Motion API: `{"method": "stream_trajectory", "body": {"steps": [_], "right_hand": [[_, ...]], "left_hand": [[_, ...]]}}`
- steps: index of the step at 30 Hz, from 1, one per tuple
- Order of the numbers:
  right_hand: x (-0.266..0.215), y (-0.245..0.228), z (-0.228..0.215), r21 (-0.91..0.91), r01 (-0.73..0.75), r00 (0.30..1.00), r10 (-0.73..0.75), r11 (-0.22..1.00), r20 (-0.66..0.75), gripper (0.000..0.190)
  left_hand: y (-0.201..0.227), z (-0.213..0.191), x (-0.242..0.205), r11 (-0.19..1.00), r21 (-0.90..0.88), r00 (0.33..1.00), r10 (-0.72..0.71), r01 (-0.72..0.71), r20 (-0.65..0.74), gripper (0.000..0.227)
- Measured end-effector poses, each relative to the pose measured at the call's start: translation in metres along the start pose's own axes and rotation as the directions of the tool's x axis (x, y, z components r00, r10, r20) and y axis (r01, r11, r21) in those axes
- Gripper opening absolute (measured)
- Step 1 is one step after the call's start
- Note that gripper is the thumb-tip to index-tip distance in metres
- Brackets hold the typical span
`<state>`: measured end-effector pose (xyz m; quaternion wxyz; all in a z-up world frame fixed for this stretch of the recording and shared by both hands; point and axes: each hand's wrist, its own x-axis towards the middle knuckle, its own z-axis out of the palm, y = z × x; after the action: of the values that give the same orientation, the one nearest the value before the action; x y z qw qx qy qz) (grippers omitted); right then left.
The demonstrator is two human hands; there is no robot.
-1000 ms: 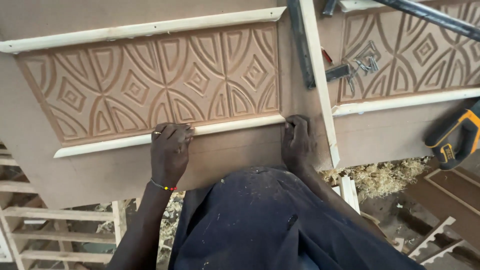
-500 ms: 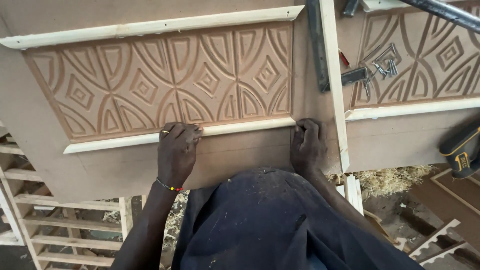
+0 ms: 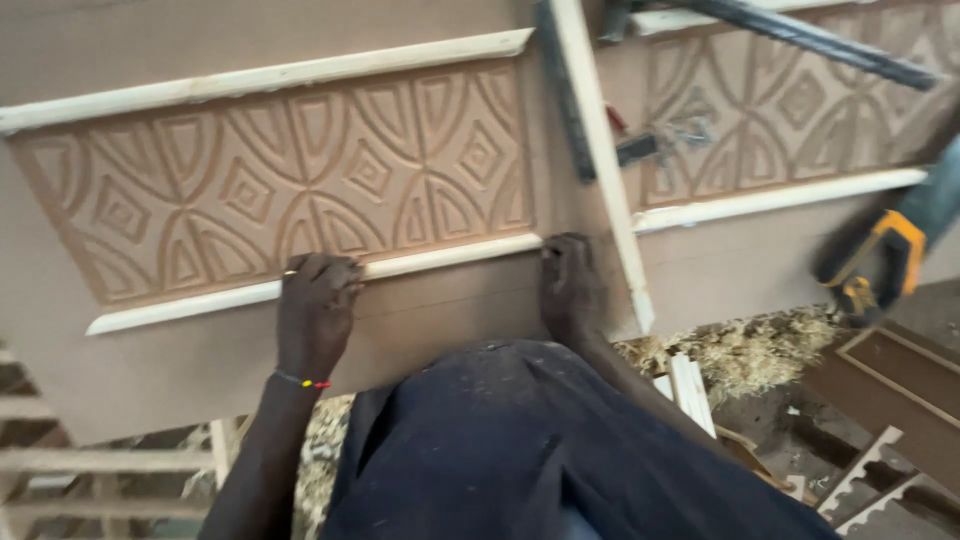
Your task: Assembling decorative trim onto a wooden door panel using a hammer, nails, and hand saw.
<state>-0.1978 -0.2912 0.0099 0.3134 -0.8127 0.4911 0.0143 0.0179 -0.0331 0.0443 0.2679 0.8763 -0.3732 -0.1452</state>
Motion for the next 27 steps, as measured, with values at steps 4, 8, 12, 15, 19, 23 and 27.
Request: {"method": "stream_trajectory", "body": {"steps": [4, 8, 12, 15, 19, 23, 27], "right_hand": [[0.001, 0.001, -0.001, 0.040, 0.034, 0.999, -0.033, 0.999, -0.019, 0.018], [-0.004, -0.002, -0.014, 0.124, 0.204, 0.975, -0.190, 0.971, -0.113, 0.026], [-0.001, 0.004, -0.029, 0.118, 0.320, 0.925, -0.283, 0.940, -0.254, 0.032], [0.025, 0.021, -0.067, 0.116, 0.492, 0.834, -0.428, 0.863, -0.348, 0.013], [0.085, 0.050, -0.123, 0.019, 0.483, 0.755, -0.406, 0.875, -0.516, 0.017], [0.140, 0.105, -0.126, -0.007, 0.431, 0.788, -0.380, 0.902, -0.485, 0.016], [0.153, 0.099, -0.127, -0.011, 0.352, 0.857, -0.327, 0.936, -0.398, 0.011]], "left_hand": [[-0.003, 0.001, -0.005, 0.987, 0.157, 0.999, 0.032, -0.036, 0.026, 0.020], [0.016, 0.008, -0.014, 0.917, 0.399, 0.998, 0.032, -0.007, -0.056, 0.044], [0.070, -0.003, -0.017, 0.947, 0.321, 0.986, 0.084, -0.033, -0.147, 0.048], [0.097, -0.005, -0.024, 0.986, 0.160, 0.970, 0.090, -0.054, -0.225, 0.047], [0.118, 0.010, -0.037, 0.994, 0.109, 0.959, 0.041, -0.010, -0.282, 0.045], [0.146, 0.020, -0.052, 0.999, -0.018, 0.953, 0.023, -0.030, -0.302, 0.040], [0.165, 0.036, -0.065, 1.000, 0.001, 0.950, 0.012, -0.013, -0.313, 0.045]]}}
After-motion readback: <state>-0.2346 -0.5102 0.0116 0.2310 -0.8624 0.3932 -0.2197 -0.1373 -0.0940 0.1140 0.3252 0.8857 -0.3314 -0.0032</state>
